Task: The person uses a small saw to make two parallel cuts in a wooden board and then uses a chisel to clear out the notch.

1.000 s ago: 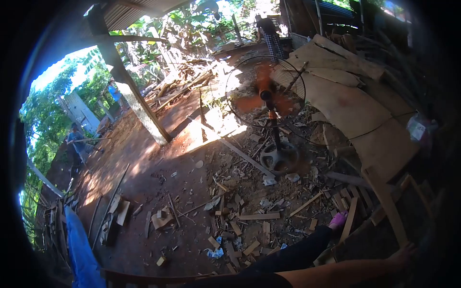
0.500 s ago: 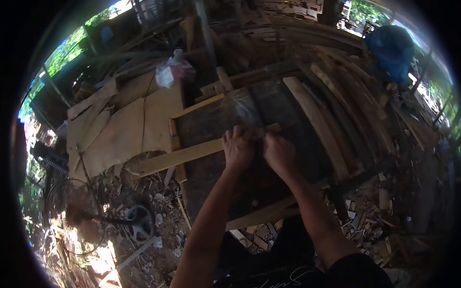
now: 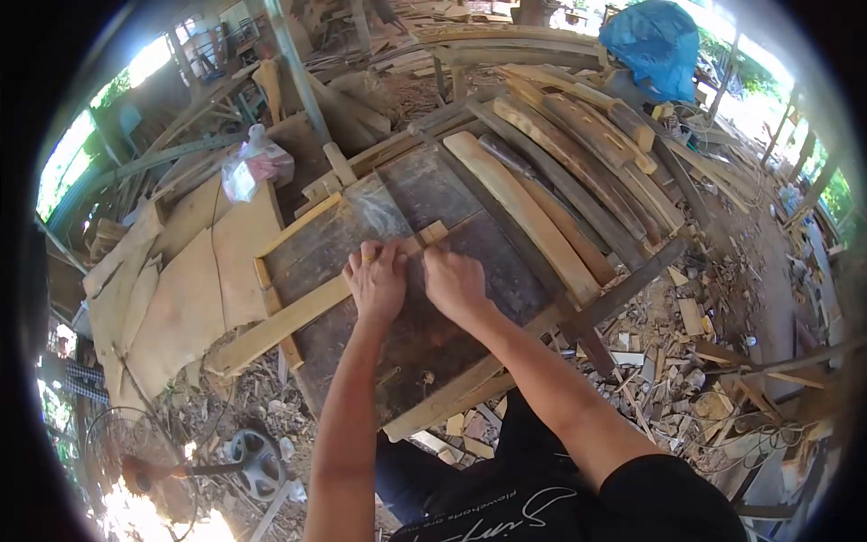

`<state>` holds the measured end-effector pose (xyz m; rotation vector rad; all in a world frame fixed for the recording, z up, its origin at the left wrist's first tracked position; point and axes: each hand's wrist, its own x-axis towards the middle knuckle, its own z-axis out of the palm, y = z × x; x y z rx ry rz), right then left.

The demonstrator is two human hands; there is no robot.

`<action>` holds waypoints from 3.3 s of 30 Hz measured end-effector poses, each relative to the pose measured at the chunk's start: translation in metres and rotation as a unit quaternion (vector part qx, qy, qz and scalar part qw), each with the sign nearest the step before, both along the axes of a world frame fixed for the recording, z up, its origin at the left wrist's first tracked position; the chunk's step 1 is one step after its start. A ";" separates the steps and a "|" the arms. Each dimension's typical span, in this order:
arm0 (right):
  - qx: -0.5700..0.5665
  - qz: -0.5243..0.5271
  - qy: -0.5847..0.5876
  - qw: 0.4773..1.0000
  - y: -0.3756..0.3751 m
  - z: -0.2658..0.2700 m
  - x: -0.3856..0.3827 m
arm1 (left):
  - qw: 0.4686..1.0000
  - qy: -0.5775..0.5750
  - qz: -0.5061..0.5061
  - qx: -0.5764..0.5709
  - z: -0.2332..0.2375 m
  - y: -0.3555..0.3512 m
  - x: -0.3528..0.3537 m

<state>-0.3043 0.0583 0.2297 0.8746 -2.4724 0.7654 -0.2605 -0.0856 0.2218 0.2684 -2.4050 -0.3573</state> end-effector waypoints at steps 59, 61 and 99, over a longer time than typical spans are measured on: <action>0.030 -0.022 -0.004 0.999 0.007 -0.001 0.010 | 0.999 -0.024 0.022 -0.002 0.009 -0.002 -0.005; 0.045 -0.021 -0.008 0.999 0.028 0.003 0.030 | 0.999 -0.031 0.022 0.005 0.010 -0.001 -0.004; 0.061 0.015 -0.079 0.995 0.035 0.011 0.034 | 0.999 -0.041 0.019 -0.011 0.006 -0.002 -0.002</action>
